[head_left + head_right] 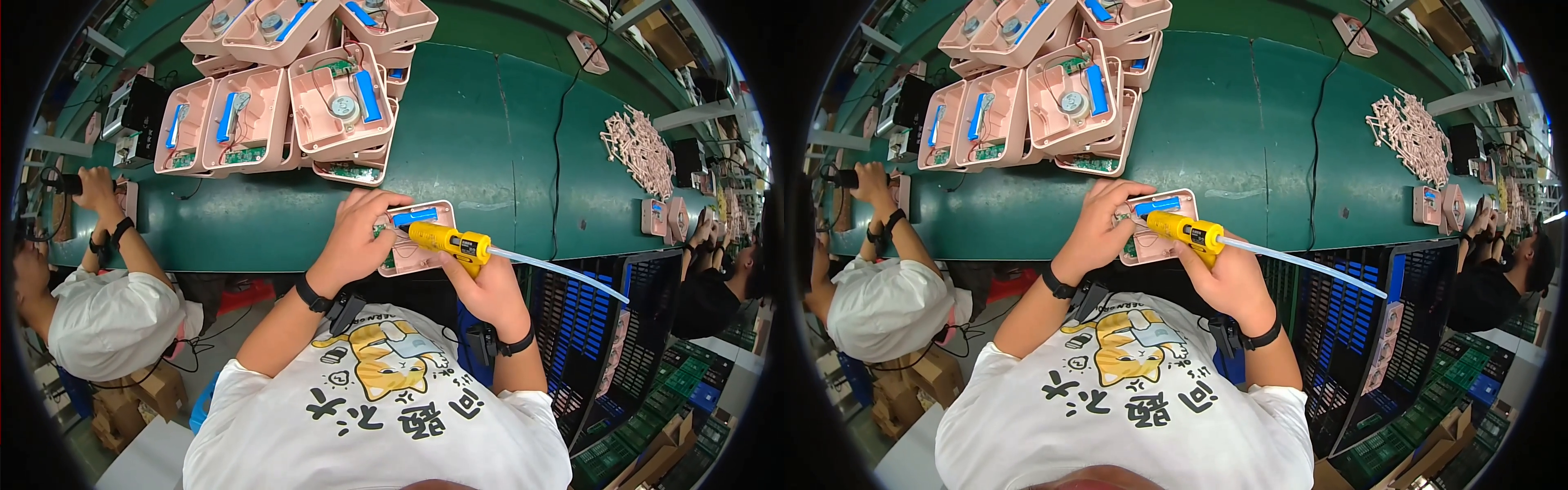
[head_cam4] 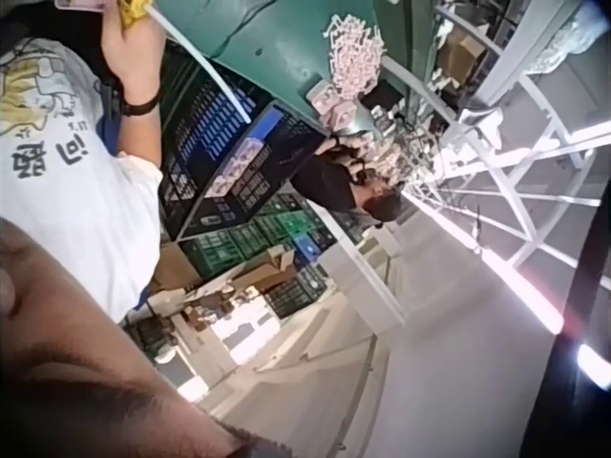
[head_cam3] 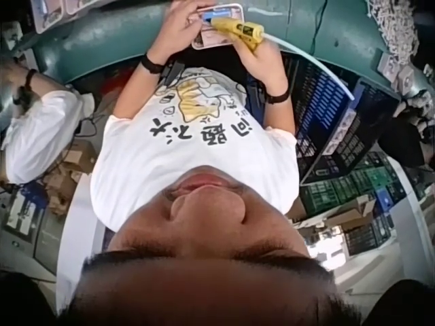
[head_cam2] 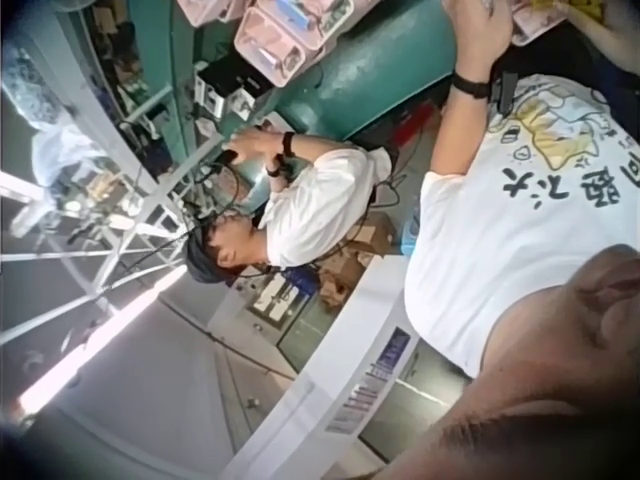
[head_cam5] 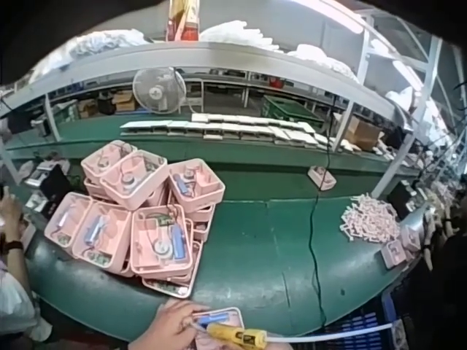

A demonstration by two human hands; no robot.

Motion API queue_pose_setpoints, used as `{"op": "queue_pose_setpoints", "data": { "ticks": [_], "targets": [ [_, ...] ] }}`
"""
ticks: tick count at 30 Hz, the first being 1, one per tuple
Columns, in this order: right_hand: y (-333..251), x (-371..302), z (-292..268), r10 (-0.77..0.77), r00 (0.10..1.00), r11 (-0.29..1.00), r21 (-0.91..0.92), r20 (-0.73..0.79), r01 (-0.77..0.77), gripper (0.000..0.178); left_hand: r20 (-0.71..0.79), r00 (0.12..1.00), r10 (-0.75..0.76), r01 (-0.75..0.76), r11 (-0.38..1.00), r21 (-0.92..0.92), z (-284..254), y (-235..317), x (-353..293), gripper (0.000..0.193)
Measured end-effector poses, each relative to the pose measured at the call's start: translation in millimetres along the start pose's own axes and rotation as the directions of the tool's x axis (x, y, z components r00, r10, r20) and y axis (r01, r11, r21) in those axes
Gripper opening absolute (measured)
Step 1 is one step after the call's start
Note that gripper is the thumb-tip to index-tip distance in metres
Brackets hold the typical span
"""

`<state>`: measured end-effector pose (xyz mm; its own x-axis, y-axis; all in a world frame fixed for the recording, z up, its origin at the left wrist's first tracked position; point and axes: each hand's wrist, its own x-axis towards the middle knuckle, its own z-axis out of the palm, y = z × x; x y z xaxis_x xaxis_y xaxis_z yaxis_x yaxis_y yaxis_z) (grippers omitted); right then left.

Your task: The person picks up a pink plastic housing, applies glue to the interior with a glue gun, and presses a blue battery into the glue. They then apply more glue over the battery and place the housing onto a stack on the table.

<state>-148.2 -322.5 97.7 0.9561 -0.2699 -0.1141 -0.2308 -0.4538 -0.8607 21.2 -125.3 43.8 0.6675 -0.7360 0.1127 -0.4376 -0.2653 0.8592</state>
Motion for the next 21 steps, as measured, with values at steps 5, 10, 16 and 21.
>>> {"op": "queue_pose_setpoints", "data": {
  "ticks": [5, 10, 16, 21],
  "targets": [
    [-6.0, -2.6, -1.6, 0.083, 0.997, 0.997, -0.008, 0.008, -0.083, 0.027, 0.010, 1.000, 0.012, -0.012, 1.000, 0.011, 0.2, -1.1, -2.2, 0.056],
    [-11.8, 2.8, 3.9, 0.090, 0.993, 0.995, 0.060, -0.079, -0.085, 0.027, 0.030, 0.999, 0.026, -0.027, 0.999, 0.035, -1.6, -1.2, -3.0, 0.059],
    [-2.7, 7.7, 4.5, -0.018, 1.000, 0.997, 0.081, -0.023, 0.020, 0.026, -0.030, 0.999, 0.020, -0.019, 0.999, 0.032, -2.2, -0.6, -12.8, 0.058],
    [42.1, -4.3, -37.3, 0.107, 0.963, 0.929, 0.370, -0.247, -0.008, 0.031, -0.113, 0.987, -0.118, 0.123, 0.992, 0.039, -2.0, 28.6, -40.3, 0.049]
  ]
}}
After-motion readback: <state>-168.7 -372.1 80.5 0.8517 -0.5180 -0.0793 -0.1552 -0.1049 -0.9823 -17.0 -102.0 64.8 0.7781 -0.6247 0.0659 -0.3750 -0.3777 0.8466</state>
